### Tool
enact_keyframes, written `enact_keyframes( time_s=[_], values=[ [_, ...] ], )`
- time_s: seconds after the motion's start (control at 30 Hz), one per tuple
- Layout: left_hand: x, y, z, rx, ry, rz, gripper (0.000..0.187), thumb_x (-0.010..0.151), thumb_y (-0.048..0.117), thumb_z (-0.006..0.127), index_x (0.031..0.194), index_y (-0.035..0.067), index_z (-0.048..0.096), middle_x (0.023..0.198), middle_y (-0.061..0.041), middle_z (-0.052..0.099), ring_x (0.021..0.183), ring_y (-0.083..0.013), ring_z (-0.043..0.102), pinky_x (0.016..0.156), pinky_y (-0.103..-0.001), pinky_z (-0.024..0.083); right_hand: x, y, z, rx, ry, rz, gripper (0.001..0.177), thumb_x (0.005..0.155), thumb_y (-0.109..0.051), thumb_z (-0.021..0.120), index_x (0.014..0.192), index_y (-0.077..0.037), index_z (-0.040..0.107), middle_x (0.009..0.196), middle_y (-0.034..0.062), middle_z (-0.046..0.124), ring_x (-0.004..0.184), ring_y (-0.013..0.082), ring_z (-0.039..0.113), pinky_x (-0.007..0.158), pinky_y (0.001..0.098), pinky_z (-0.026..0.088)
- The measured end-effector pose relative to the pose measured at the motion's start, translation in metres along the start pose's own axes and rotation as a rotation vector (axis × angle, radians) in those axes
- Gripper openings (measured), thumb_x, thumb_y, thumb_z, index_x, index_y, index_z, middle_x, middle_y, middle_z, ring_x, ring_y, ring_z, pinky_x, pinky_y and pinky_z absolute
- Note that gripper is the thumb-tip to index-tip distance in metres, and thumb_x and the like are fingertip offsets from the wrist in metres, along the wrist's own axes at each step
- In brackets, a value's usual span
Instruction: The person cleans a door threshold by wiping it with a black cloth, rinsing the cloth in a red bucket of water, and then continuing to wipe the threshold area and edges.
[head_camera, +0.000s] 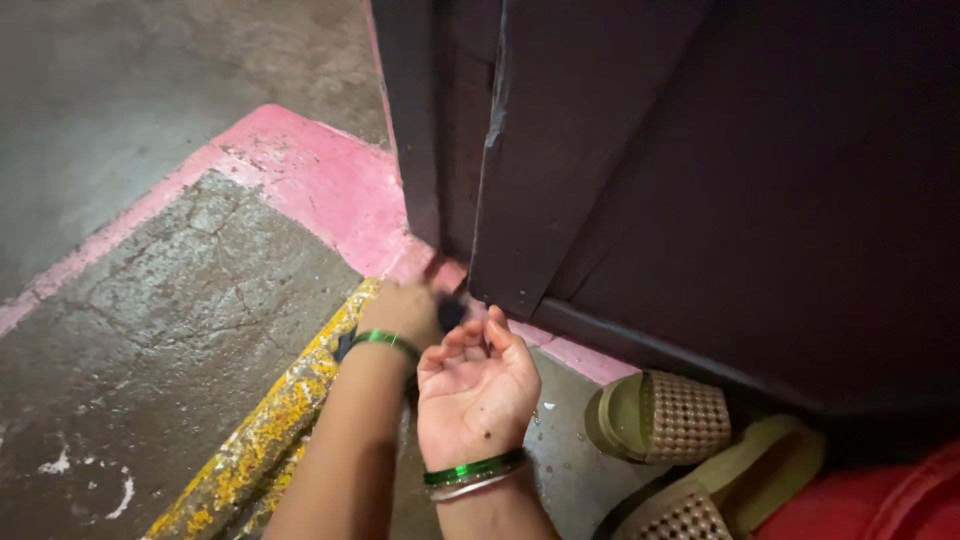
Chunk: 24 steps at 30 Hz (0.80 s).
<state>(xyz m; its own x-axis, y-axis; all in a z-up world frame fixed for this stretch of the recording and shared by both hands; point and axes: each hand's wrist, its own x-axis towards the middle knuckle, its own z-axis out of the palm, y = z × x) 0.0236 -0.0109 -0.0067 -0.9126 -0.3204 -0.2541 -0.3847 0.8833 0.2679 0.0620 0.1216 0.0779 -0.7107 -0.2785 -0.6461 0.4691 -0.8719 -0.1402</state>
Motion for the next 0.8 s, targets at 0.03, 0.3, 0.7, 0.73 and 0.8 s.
enact_keyframes(
  time_s=[0.03, 0.3, 0.7, 0.73, 0.8],
  values=[
    [-0.011, -0.007, 0.001, -0.020, -0.052, 0.015, 0.046, 0.080, 0.023, 0.073, 0.126, 0.018, 0.068, 0.134, -0.013, 0.059, 0.123, -0.0375, 0.058, 0.101, -0.050, 0.049, -0.001, 0.000, 0.000, 0.003, -0.012, 0.007, 0.016, 0.086, -0.015, 0.064, 0.102, -0.016, 0.064, 0.084, -0.0020, 0.058, 0.073, 0.0132, 0.056, 0.066, 0.0318, 0.046],
    [-0.020, -0.002, -0.013, -0.274, 0.514, -0.062, 0.068, 0.073, 0.025, 0.077, 0.137, 0.009, 0.058, 0.135, -0.015, 0.059, 0.126, -0.0362, 0.054, 0.107, -0.044, 0.045, -0.007, 0.005, -0.003, -0.015, 0.002, 0.015, 0.014, 0.085, -0.017, 0.064, 0.098, -0.015, 0.066, 0.080, -0.0012, 0.060, 0.071, 0.0149, 0.057, 0.065, 0.0330, 0.047],
    [-0.051, -0.009, 0.002, 0.012, 0.404, -0.354, 0.083, 0.077, 0.053, 0.079, 0.143, 0.015, 0.047, 0.139, -0.007, 0.057, 0.140, -0.0293, 0.045, 0.113, -0.066, 0.029, 0.025, 0.011, -0.017, -0.177, -0.117, 0.149, 0.002, 0.088, -0.019, 0.065, 0.088, -0.018, 0.064, 0.078, -0.0043, 0.063, 0.071, 0.0111, 0.059, 0.066, 0.0309, 0.048],
    [-0.072, -0.016, 0.005, 0.024, 0.409, -0.378, 0.080, 0.078, 0.052, 0.079, 0.143, 0.016, 0.048, 0.139, -0.006, 0.057, 0.140, -0.0299, 0.045, 0.114, -0.065, 0.029, 0.029, 0.016, -0.019, -0.225, -0.117, 0.158, 0.005, 0.088, -0.020, 0.066, 0.086, -0.017, 0.063, 0.077, -0.0041, 0.062, 0.071, 0.0115, 0.059, 0.066, 0.0307, 0.047],
    [-0.120, -0.030, 0.011, 0.050, 0.425, -0.436, 0.078, 0.079, 0.050, 0.078, 0.143, 0.017, 0.049, 0.139, -0.004, 0.058, 0.140, -0.0297, 0.046, 0.114, -0.065, 0.029, 0.034, 0.028, -0.026, -0.329, -0.146, 0.194, 0.008, 0.088, -0.020, 0.067, 0.084, -0.016, 0.062, 0.077, -0.0035, 0.062, 0.071, 0.0122, 0.059, 0.065, 0.0307, 0.048]
  ],
)
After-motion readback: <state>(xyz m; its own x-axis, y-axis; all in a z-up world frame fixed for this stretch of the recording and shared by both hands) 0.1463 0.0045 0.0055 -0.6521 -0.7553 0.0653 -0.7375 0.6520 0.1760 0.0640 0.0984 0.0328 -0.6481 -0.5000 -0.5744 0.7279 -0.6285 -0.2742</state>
